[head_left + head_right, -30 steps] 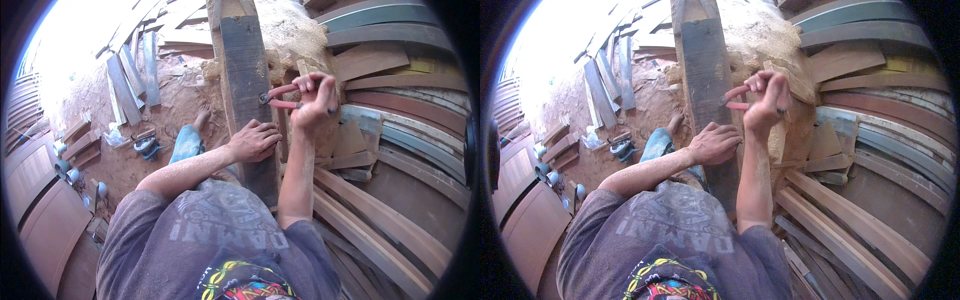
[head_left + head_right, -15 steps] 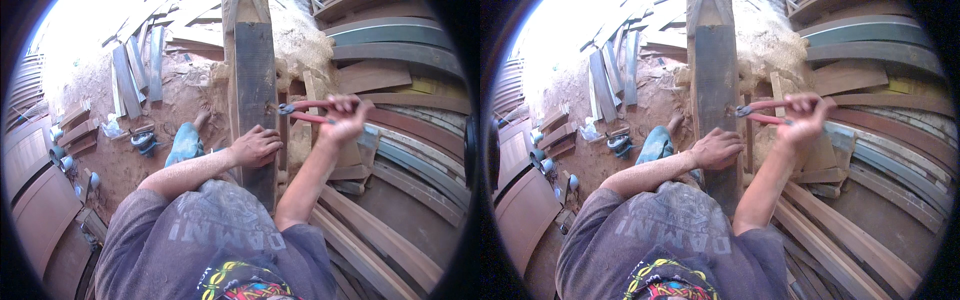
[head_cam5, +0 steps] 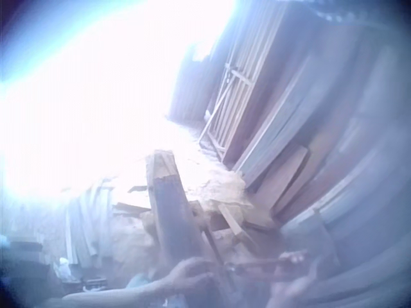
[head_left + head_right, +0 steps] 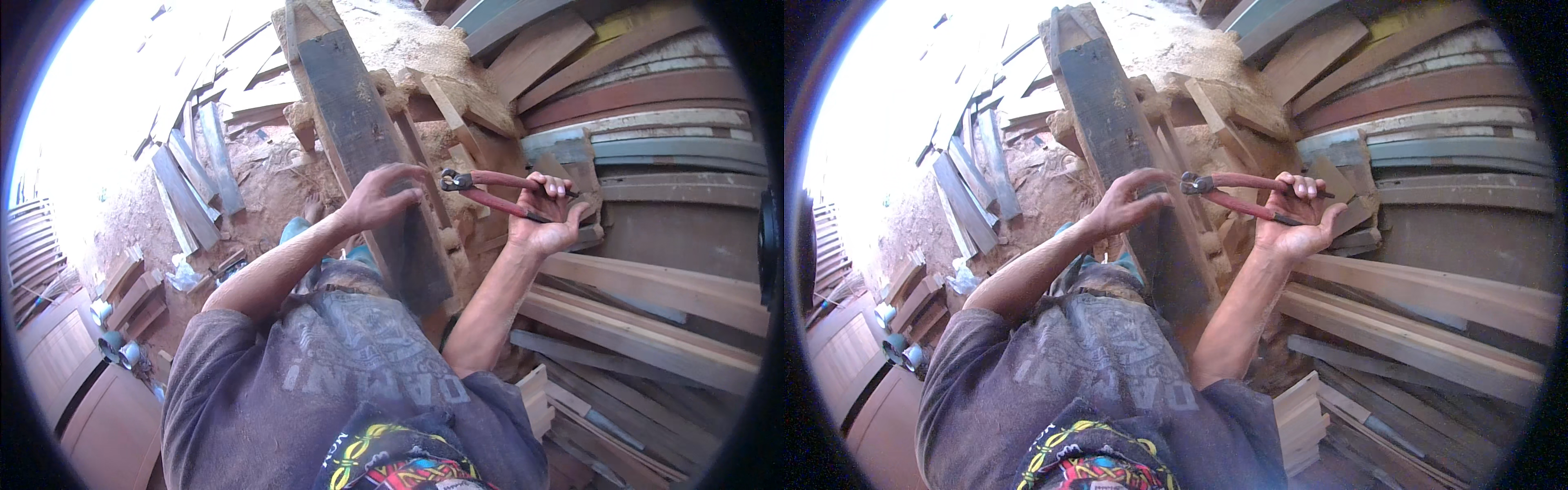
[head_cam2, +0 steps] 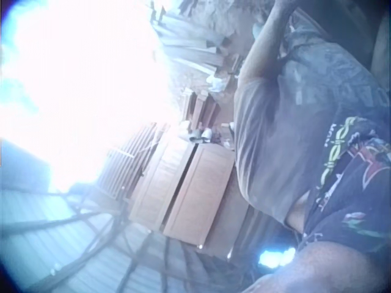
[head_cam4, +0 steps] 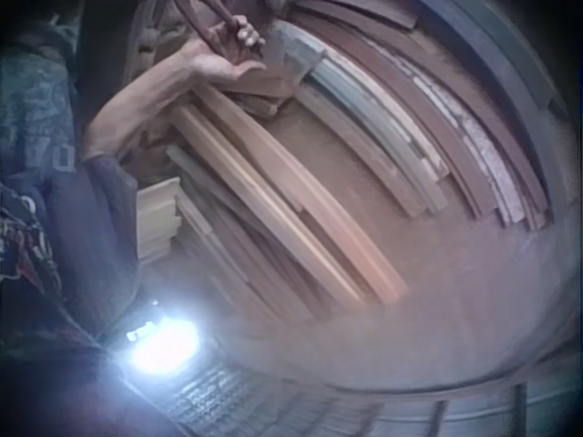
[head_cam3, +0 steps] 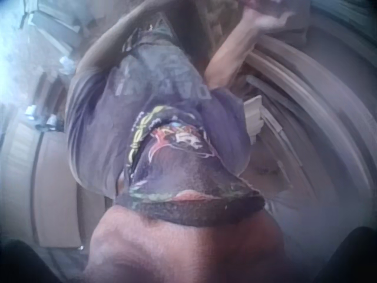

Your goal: The person removes nails from a wooden plank using pliers, then uses a hand plane to smooth the surface of the plank. The person flips the plank and continues planing the other side.

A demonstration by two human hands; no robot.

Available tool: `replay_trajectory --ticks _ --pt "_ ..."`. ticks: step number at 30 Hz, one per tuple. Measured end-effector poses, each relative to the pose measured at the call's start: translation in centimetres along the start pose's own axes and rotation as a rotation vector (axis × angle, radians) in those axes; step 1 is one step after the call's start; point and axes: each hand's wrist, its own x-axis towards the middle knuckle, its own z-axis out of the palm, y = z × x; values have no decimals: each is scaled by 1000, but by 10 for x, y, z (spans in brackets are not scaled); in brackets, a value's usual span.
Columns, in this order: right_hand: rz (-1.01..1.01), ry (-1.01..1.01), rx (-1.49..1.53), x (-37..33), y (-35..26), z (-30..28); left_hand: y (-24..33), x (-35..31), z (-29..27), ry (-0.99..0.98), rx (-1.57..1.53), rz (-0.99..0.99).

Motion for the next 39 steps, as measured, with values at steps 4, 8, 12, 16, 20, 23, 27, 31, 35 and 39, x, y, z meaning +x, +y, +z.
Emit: replay_trajectory --ticks 4,8,12,16,20,23,27,31,35,39 --pt "26 -18 -1 -22 -11 -11 56 -20 10 -59 -750 -421" --pt "124 -100 -34 -42 -16 -29 62 -49 27 129 -786 -430" --pt "166 -165 -94 -57 -17 -38 62 -81 32 263 -702 -511" --pt "109 -59 -266 -71 -7 -29 52 -110 25 381 -916 -486" --pt "125 -146 -344 -79 4 -27 53 -135 10 531 -940 -458" --pt "149 -273 -494 -85 32 -15 21 -177 -1 614 -986 -432" --pt "93 -364 -856 -76 61 -34 6 -217 -17 638 -945 -528" --pt "-40 -497 -1285 -94 95 -14 -45 -309 -20 828 -981 -565" --pt "56 -561 -1413 -101 120 12 -88 -427 -3 1176 -985 -706" --pt "65 -614 -1481 -109 139 23 -76 -620 12 1862 -590 -850"
